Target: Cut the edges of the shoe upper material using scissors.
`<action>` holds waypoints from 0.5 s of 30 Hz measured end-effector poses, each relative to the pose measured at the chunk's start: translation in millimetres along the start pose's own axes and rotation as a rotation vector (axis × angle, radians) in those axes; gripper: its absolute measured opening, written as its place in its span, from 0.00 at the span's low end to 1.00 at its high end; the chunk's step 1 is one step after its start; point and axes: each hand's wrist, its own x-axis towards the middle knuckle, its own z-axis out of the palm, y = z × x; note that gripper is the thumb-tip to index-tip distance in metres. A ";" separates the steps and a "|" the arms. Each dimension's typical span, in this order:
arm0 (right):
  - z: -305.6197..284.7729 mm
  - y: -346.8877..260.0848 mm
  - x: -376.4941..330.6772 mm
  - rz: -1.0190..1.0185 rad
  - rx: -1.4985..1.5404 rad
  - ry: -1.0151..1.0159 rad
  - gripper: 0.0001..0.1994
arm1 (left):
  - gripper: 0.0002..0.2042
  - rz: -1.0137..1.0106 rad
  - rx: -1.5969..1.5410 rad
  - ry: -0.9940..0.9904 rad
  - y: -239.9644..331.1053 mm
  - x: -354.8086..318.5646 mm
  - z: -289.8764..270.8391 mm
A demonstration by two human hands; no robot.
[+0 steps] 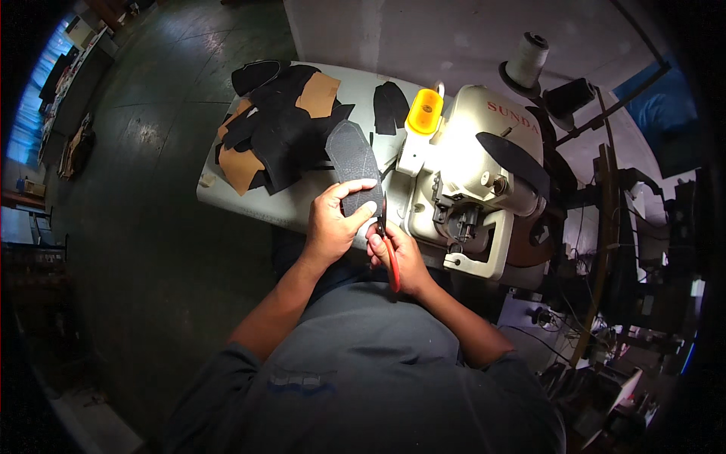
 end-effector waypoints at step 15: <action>-4.1 -10.0 -2.2 0.058 -0.015 -0.019 0.15 | 0.17 0.015 0.038 0.023 -3.3 -3.0 4.1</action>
